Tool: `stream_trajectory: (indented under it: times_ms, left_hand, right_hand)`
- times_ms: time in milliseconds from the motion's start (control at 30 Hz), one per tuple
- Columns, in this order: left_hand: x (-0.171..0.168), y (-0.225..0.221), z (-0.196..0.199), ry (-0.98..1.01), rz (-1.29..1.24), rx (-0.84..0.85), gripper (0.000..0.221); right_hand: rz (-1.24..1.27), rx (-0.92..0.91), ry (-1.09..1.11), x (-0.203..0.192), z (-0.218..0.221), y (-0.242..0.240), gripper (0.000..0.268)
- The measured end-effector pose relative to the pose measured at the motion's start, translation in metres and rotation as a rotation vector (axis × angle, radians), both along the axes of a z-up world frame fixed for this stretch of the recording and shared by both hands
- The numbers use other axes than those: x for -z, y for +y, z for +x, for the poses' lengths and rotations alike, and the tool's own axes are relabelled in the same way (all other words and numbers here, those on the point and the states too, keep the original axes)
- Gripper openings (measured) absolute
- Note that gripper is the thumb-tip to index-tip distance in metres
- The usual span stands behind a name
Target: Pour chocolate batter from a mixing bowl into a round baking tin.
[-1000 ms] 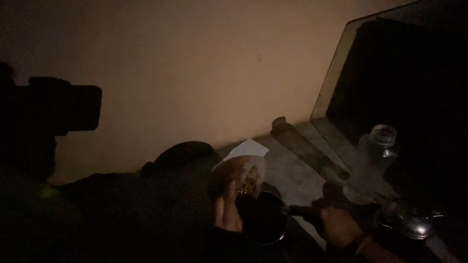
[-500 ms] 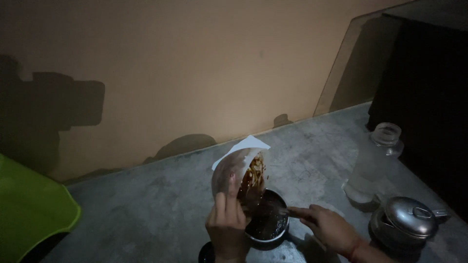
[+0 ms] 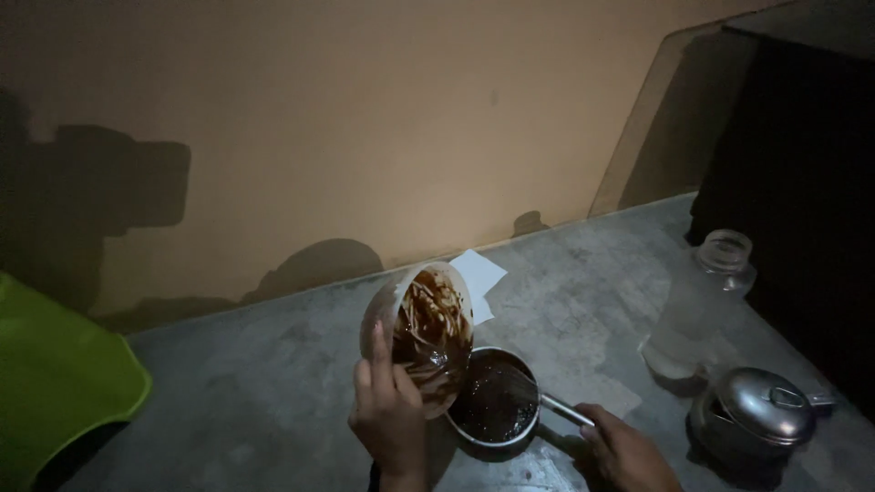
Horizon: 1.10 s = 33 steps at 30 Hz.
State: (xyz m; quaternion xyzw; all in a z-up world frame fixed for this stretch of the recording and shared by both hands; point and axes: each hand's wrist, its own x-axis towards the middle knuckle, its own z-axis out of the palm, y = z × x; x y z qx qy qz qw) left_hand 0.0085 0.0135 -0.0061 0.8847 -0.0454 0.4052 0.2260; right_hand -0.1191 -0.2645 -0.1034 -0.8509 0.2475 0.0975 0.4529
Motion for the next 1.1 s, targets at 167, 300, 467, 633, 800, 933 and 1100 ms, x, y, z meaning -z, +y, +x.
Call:
stream_trajectory:
  times_ms: [167, 300, 467, 633, 800, 933, 1100]
  left_hand:
    - [-0.005, 0.002, 0.000, -0.002, -0.018, -0.050, 0.060]
    - [-0.015, 0.007, 0.001, 0.054, -0.109, -0.108, 0.065]
    - [-0.026, 0.016, -0.001, 0.163, -0.307, -0.107, 0.053]
    - [-0.033, 0.030, -0.010, 0.011, -0.311, -0.105, 0.055]
    - [-0.029, 0.044, -0.009, 0.134, -0.458, -0.148, 0.053]
    - [-0.029, 0.045, -0.015, 0.243, -0.554, -0.237, 0.054]
    - [-0.003, 0.035, -0.024, 0.430, -1.132, -0.244, 0.058]
  right_hand:
    - [-0.104, -0.064, 0.094, 0.008, -0.002, 0.000, 0.040]
    - [-0.211, -0.141, 0.033, 0.039, 0.004, -0.014, 0.040]
    - [-0.221, -0.127, 0.061, 0.024, 0.006, -0.012, 0.041]
    - [-0.226, -0.130, 0.126, 0.014, 0.003, -0.008, 0.042]
    - [-0.213, -0.173, 0.129, 0.046, 0.017, -0.024, 0.042]
    - [-0.209, -0.151, 0.208, 0.057, 0.025, -0.030, 0.040]
    - [0.146, 0.169, -0.135, 0.104, 0.036, -0.064, 0.047]
